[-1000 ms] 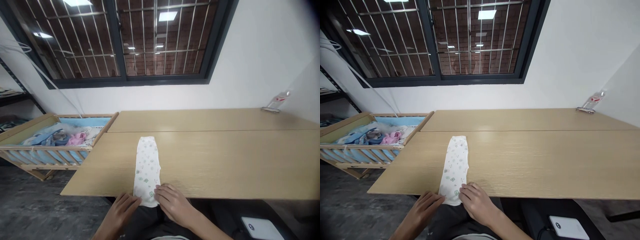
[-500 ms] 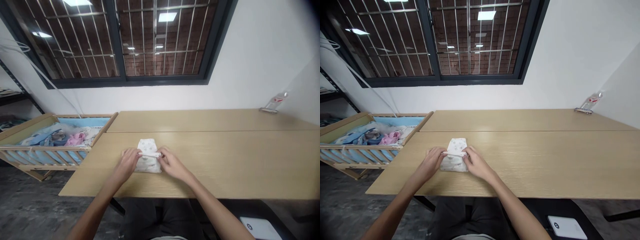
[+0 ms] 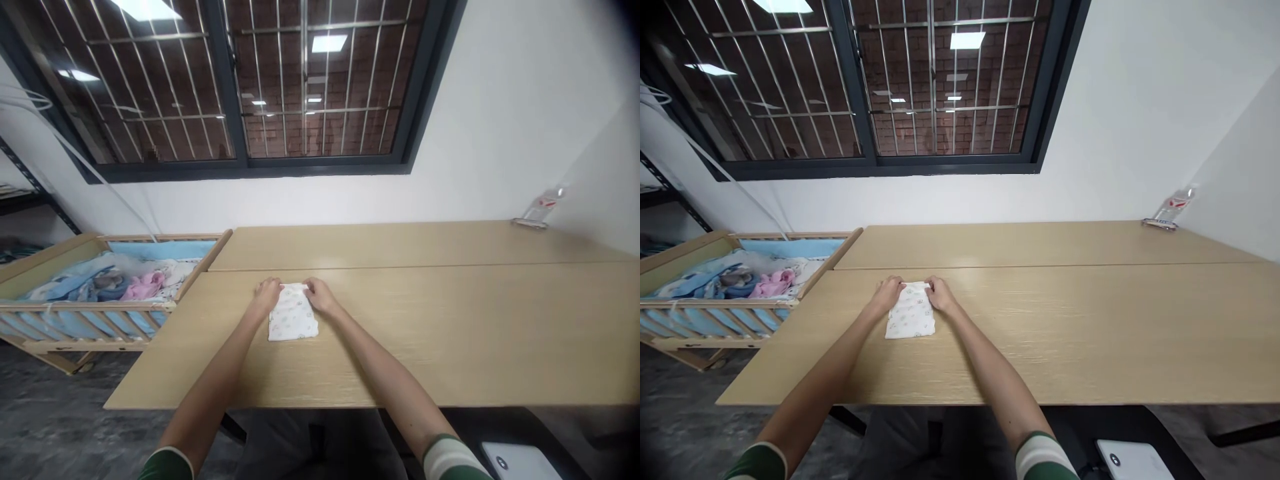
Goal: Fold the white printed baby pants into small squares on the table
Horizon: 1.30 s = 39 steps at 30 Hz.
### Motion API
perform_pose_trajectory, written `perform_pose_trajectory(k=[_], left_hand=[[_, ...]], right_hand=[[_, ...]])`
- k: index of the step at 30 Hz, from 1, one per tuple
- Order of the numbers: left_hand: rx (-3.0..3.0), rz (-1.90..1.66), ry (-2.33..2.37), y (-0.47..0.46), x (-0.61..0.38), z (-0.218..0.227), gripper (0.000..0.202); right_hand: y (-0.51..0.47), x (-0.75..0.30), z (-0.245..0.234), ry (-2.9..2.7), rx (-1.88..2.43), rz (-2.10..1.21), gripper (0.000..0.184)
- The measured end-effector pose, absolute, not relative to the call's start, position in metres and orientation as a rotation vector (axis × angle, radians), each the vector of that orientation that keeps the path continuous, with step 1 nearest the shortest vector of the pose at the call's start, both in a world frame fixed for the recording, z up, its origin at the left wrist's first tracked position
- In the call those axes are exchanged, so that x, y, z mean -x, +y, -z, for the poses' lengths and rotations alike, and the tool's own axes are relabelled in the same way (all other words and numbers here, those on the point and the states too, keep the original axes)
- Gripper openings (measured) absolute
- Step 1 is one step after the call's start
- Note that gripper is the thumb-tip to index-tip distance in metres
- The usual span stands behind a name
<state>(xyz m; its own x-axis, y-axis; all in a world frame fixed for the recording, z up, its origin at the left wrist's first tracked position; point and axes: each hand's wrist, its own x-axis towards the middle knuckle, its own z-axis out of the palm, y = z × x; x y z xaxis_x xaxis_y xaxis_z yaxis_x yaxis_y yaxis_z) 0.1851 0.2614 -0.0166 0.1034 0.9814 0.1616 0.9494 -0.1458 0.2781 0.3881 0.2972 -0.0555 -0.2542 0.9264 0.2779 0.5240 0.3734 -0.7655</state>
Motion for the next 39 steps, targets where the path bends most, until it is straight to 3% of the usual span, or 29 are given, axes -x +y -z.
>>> perform_pose_trajectory(k=[6,11,18,23,31,39], left_hand=[[-2.216,-0.457,2.108,0.253,-0.191,0.013,0.032],[-2.241,-0.456,2.201,0.185,-0.21,0.005,0.041],[-2.422,-0.658,2.274,0.072,-0.269,0.054,0.059],[-2.394,-0.69,2.255,0.069,-0.277,0.071,0.049],[-2.433,-0.774,2.254,0.07,-0.269,0.072,0.047],[-2.354,-0.772,2.231,0.07,-0.263,0.067,0.047]], right_hand=[[0.301,-0.385,0.067,-1.872,1.264,-0.686,0.025],[0.29,-0.391,0.052,-1.86,1.24,-0.594,0.039],[0.22,-0.375,0.003,-2.521,0.603,-0.456,0.051],[0.187,-0.364,0.004,-2.809,0.296,-0.62,0.053],[0.203,-0.369,0.025,-2.865,0.388,-0.92,0.056],[0.26,-0.366,0.04,-2.963,0.606,-0.674,0.063]])
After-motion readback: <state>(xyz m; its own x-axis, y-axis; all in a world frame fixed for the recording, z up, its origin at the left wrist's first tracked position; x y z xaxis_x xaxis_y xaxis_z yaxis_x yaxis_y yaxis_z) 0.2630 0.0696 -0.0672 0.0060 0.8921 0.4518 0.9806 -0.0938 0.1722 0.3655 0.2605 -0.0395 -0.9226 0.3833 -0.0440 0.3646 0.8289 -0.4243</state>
